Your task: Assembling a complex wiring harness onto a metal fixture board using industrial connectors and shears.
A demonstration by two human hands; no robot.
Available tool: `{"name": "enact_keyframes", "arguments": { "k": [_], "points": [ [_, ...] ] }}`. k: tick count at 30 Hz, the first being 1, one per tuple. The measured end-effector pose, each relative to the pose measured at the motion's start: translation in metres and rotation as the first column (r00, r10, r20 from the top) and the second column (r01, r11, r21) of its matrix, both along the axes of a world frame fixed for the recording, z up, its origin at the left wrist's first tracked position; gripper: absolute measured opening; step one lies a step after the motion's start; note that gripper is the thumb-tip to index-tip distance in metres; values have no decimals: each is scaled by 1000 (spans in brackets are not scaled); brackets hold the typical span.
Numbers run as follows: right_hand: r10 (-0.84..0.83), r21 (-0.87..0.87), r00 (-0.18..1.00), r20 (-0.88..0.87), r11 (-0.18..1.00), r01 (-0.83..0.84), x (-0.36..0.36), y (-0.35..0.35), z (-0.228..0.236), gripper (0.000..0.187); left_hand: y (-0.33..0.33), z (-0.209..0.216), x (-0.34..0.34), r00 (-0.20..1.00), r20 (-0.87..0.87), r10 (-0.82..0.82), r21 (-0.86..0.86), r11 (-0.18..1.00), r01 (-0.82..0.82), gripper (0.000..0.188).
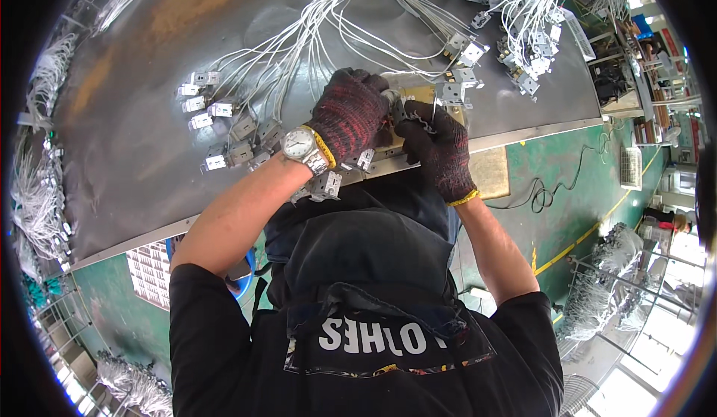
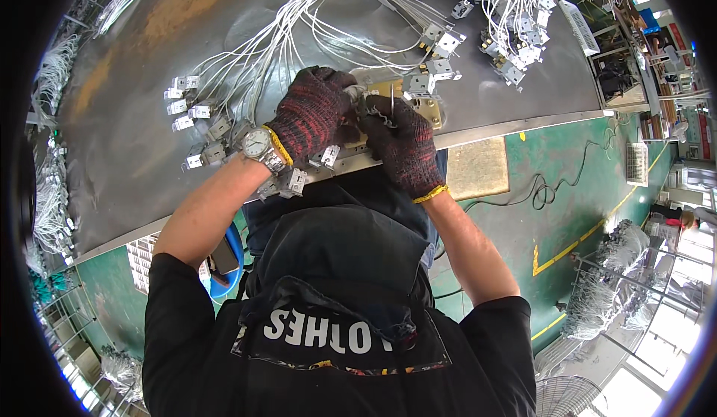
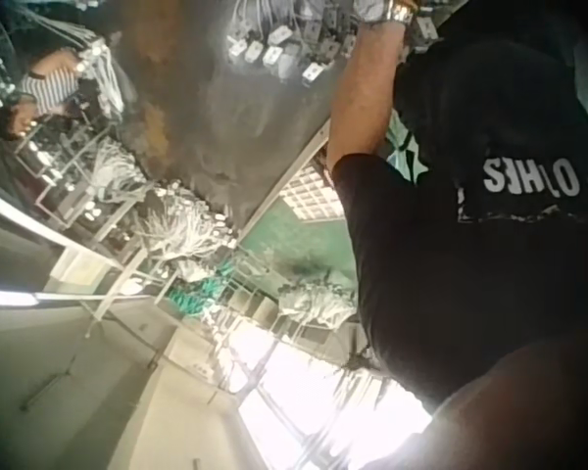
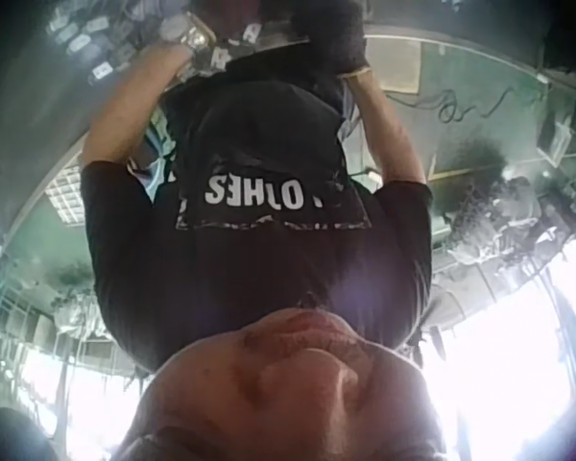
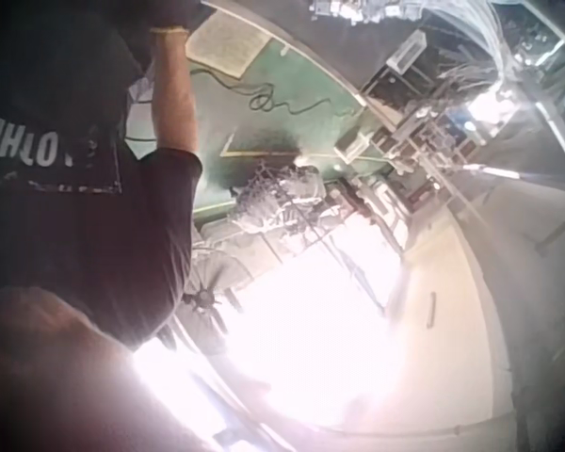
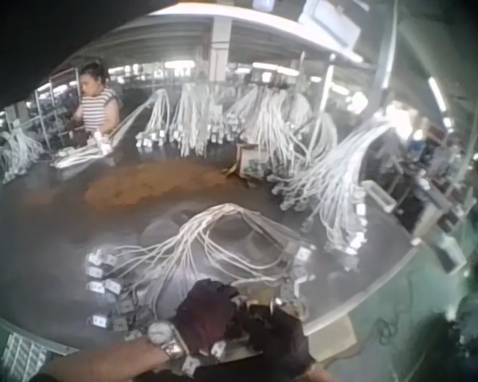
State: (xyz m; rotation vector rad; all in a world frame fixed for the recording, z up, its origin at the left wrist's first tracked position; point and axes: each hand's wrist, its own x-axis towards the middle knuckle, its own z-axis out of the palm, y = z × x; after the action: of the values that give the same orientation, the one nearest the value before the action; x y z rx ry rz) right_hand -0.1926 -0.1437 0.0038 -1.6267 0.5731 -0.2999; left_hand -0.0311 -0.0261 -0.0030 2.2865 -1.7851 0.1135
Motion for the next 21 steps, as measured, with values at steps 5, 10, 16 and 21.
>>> {"name": "enact_keyframes", "arguments": {
  "k": [5, 10, 16, 21],
  "points": [
    [14, 8, 1000, -6, 1000, -14, -2, 1, -3, 29, 2, -3, 0, 1000, -28, 10, -27, 1000, -11, 38],
    [73, -125, 996, 41, 990, -68, -5, -1, -12, 27, -2, 6, -3, 998, -56, 14, -39, 999, -16, 27],
    [175, -278, 982, 76, 949, -147, -7, -13, -11, 29, -21, -11, -4, 993, -121, 5, 33, 999, -1, 46],
    [235, -16, 950, -207, 970, -244, -15, -31, 27, 36, -24, 2, -9, 983, -182, 36, 72, 997, -24, 47]
  ]
}}
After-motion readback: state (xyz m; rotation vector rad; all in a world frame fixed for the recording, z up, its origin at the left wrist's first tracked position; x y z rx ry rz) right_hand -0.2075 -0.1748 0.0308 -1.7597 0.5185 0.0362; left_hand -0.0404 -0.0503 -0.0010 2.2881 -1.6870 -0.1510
